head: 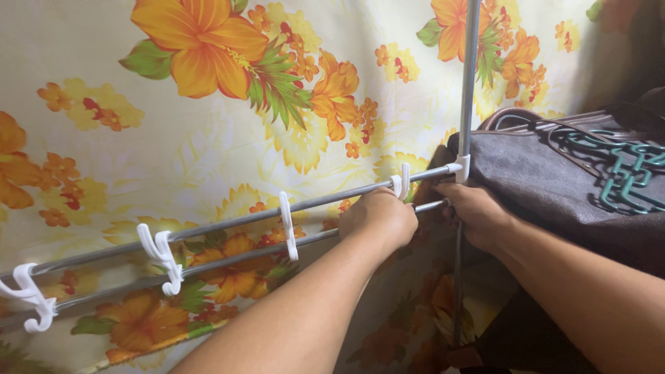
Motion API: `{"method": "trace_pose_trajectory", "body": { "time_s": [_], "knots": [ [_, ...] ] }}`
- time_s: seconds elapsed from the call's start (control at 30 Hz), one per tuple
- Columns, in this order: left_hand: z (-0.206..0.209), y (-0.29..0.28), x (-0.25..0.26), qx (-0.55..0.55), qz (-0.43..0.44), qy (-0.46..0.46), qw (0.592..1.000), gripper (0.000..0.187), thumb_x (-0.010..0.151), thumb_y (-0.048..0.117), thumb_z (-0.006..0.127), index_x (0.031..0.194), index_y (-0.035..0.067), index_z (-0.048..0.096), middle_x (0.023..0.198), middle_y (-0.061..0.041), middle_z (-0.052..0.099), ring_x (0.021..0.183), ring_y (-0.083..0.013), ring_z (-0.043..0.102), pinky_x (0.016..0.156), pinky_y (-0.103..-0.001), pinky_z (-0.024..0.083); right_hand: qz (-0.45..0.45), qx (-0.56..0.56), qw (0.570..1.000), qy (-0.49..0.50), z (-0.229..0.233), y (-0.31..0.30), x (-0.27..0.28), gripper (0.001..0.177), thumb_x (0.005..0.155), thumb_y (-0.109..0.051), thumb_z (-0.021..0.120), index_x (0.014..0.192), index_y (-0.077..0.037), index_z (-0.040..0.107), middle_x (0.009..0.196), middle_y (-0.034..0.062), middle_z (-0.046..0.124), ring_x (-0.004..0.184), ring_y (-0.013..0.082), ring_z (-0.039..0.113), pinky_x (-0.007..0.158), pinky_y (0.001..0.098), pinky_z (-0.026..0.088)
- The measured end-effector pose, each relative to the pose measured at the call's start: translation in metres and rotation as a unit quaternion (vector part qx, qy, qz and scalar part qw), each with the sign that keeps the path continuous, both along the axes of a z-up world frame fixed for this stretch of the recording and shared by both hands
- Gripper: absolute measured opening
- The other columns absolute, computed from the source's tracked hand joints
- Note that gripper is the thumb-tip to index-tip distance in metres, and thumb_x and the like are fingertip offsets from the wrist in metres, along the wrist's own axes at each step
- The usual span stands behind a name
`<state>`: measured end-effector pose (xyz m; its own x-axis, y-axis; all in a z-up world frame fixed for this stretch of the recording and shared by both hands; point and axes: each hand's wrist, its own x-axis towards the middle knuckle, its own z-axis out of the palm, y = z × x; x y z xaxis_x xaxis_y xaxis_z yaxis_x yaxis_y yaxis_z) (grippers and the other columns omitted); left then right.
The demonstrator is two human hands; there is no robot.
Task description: The person assembles a metal clothes rack by connecting horizontal bars to vertical poles using white plastic clips. They then hang several bags and a plush toy on the rack's hooks.
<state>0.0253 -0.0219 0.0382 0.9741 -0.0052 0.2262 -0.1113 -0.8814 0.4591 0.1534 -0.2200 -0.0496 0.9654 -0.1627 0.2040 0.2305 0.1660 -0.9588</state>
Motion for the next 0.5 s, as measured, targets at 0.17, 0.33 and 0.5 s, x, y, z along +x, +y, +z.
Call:
{"method": "trace_pose_trajectory", "body": {
  "time_s": [0.17,0.33,0.5],
  "knots": [
    [0.0010,0.0038,-0.0030,0.007,-0.013,-0.008,1.000,0.044,0.095,0.043,0.062,0.131,0.017,0.067,0.135,-0.010,0.066,0.124,-0.0314,0.064,0.103,-0.044,0.051,-0.011,-0.006,1.000,0.010,0.0031,0.0031,-0.0010,0.019,0.096,-0.025,0.066,0.094,-0.006,0.066,0.071,0.0015,0.053,0.060,0.0128,0.048,0.053,0.0305,0.038],
    [-0.0010,0.0053,-0.0039,0.013,-0.018,-0.013,1.000,0.045,0.095,0.045,0.061,0.131,0.018,0.067,0.135,-0.010,0.065,0.125,-0.0318,0.063,0.104,-0.044,0.050,-0.015,-0.001,1.000,0.025,0.0054,0.0041,0.0007,0.016,0.096,-0.022,0.064,0.095,-0.006,0.066,0.071,0.0016,0.053,0.060,0.0131,0.048,0.054,0.0318,0.039],
    [-0.0023,0.0100,0.0005,0.004,-0.034,-0.014,0.999,0.045,0.093,0.042,0.061,0.130,0.018,0.067,0.135,-0.010,0.065,0.125,-0.0317,0.063,0.105,-0.045,0.049,0.003,0.000,0.999,0.037,0.0058,0.0009,0.0025,0.016,0.097,-0.022,0.063,0.095,-0.006,0.066,0.072,0.0035,0.056,0.060,0.0153,0.050,0.054,0.0336,0.041]
  ]
}}
